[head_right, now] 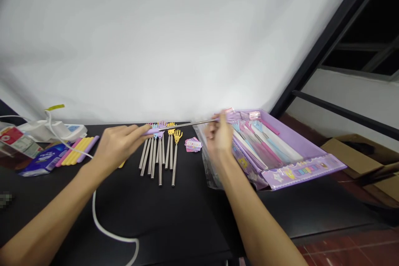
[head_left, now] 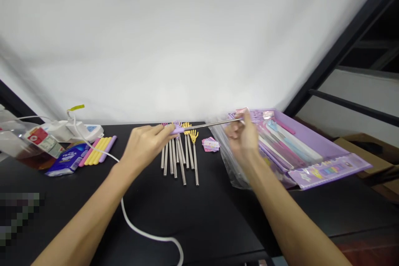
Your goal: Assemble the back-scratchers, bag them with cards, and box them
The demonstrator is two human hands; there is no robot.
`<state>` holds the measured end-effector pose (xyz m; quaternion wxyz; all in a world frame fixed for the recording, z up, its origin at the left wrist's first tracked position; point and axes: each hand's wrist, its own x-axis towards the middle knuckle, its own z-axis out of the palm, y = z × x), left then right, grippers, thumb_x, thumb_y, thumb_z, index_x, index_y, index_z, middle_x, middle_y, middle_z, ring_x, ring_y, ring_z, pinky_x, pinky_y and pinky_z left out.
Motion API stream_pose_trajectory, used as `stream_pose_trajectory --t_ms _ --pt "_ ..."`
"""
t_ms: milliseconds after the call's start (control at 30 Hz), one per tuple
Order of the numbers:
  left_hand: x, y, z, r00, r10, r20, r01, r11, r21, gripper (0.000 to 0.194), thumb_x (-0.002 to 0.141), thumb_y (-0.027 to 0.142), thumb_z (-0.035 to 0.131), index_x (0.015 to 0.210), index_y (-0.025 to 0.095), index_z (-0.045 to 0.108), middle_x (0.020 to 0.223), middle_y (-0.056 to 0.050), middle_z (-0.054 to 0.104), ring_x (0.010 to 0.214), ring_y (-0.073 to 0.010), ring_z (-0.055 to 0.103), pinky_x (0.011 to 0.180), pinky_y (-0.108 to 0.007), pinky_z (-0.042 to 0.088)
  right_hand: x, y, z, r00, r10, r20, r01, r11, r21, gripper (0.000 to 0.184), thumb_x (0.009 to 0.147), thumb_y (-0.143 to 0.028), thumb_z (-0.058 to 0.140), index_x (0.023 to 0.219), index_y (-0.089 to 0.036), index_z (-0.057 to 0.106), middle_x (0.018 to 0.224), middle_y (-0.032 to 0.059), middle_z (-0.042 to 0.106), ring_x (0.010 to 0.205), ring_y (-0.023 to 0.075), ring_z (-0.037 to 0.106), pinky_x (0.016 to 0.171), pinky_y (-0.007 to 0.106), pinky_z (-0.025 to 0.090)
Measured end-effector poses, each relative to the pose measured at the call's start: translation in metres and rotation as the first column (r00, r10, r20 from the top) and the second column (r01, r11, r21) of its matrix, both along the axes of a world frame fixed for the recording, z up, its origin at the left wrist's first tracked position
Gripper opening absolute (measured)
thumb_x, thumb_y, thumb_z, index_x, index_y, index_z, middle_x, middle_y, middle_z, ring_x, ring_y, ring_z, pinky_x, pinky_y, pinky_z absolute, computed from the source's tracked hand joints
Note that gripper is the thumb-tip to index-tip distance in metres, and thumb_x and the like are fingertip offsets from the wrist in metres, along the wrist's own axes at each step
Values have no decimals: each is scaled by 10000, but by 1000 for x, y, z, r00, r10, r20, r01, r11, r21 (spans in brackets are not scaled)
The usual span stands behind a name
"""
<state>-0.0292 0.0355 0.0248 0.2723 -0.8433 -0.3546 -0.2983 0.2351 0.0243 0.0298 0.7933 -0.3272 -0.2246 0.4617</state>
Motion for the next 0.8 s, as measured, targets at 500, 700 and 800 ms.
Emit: stream_pose_trajectory --t_ms 500,700,800 --pt "20 -7 -15 1000 8 3 -6 936 -351 430 1056 468 350 1090 194 680 716 -50 725 561 -188 619 522 -282 219 -23 2 -19 905 158 394 -166 986 -16 351 693 -461 852 730 -150 695 543 -31 587 428 66 498 424 192 405" --pt "26 -18 -6 935 -25 353 293 613 -734 476 1044 490 341 761 195 584 519 40 480 453 -121 459 506 -252 310 -23 -3 -16 823 314 474 -391 918 69 321 784 -475 795 789 -168 701 590 -26 606 464 77 529 454 202 435" --pt "30 -24 -1 857 43 514 480 299 -825 495 1028 562 317 819 194 574 450 78 403 359 -97 394 433 -227 338 -19 -7 -10 802 375 466 -459 885 78 296 795 -462 787 806 -175 716 579 -34 598 475 77 531 463 201 435"
